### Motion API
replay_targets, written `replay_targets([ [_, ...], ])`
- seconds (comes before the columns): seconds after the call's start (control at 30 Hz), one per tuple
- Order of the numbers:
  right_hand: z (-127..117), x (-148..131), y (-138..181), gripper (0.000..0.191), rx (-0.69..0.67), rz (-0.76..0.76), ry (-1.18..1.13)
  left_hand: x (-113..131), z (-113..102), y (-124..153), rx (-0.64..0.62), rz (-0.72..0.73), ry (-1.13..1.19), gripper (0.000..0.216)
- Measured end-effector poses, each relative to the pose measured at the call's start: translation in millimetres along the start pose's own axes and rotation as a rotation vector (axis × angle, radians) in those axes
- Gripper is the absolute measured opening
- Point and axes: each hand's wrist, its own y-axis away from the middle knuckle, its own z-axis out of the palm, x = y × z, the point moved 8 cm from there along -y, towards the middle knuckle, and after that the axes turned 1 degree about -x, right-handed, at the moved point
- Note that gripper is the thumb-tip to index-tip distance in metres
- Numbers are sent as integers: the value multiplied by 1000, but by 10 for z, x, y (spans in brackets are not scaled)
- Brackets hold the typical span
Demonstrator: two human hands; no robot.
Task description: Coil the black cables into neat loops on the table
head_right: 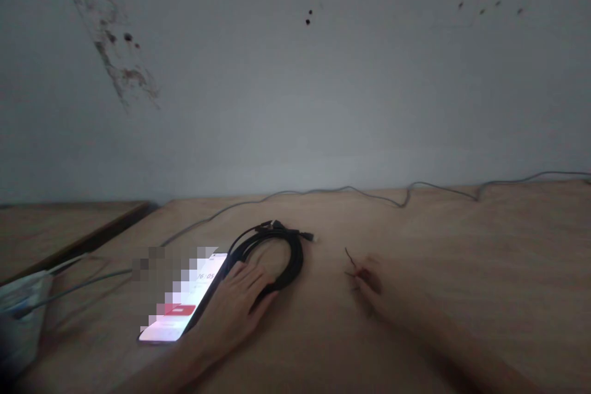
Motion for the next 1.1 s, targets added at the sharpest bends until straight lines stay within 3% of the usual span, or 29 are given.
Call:
replay_targets([
  [0.17,4,33,-1,24,10,14,-10,-12,-16,26,77,-10,73,15],
  [0.27,-9,25,-6,24,4,21,-12,115,-87,51,103,31,138,23],
  [0.33,-22,0,-6,26,-8,20,-19,291,-159,70,95,132,199,29],
  [0.4,-37,-32,-2,30,-25,19,-26,504,-186,96,-7,294,299,43],
  [0.43,-48,-50,1,33,-29,17,-28,534,-210,96,-37,299,338,50],
  [0.53,-74,-98,9,39,-33,4,-21,461,-228,63,-108,217,387,41],
  [0.63,-73,-105,14,38,-34,-7,-7,160,-235,15,-28,-24,292,28],
  [0.73,-62,-79,16,32,-27,3,-11,-7,-168,9,2,-134,219,29],
  [0.9,-62,-109,24,38,-35,2,-14,-62,-39,19,-48,-183,204,30],
  [1.1,-69,-135,23,34,-48,-1,-2,0,-132,22,-26,-140,301,26],
])
